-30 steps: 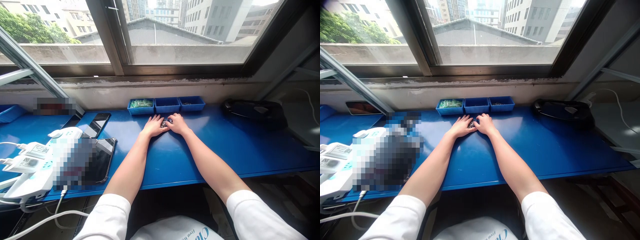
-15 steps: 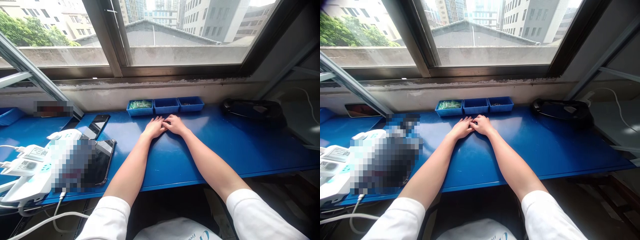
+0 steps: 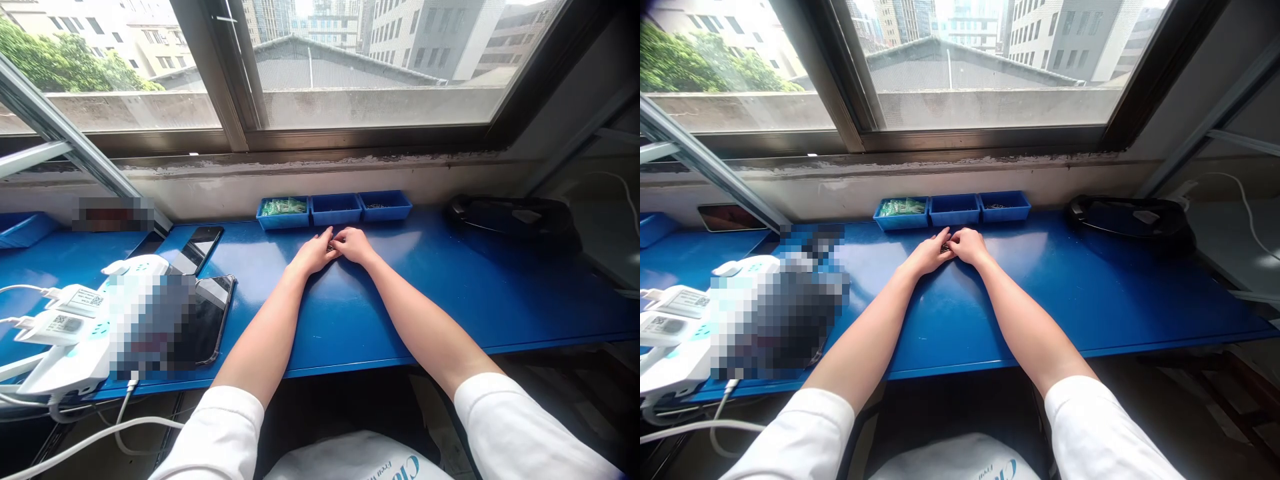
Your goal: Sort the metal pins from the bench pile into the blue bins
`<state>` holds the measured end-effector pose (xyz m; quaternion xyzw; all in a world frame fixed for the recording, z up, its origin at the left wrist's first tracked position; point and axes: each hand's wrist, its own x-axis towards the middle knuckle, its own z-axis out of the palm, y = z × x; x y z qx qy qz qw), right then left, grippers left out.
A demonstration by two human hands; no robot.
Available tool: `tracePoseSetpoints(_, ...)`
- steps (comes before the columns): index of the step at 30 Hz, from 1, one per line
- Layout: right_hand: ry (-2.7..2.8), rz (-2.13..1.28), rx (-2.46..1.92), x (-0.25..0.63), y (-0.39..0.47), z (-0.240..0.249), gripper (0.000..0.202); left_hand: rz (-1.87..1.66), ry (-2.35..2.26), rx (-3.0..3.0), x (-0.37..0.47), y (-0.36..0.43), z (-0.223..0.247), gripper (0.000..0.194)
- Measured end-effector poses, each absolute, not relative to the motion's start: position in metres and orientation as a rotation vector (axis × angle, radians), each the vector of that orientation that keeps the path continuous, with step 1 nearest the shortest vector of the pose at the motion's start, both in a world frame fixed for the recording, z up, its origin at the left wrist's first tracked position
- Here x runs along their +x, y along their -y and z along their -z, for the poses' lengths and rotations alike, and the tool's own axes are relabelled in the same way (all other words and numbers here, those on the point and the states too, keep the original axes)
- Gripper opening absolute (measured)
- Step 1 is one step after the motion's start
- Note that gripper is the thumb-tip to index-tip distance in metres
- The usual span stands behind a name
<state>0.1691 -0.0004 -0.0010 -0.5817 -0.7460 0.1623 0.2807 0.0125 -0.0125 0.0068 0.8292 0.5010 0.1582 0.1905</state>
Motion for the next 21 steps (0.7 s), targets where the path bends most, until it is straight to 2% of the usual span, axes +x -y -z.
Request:
tracePoseSetpoints(8, 2.045, -0.447, -1.509, 0.1703, 0.0013, 0.0009, 0.019, -0.62, -1.258, 2.322, 0.0105, 0.0108, -0.0044, 0.07)
tracePoseSetpoints(16, 2.019, -0.428, -1.577, 0.1715, 0.0011, 0.0013, 0.014, -0.688, -1.171, 2.294, 0.0103, 0.016, -0.013, 0.05)
tracePoseSetpoints(21, 1.951, -0.447, -1.464, 0.1715, 0.0055, -0.0003, 0.015, -0.796, -1.124, 2.271, 0.0087, 0.0147, -0.0126, 0.042)
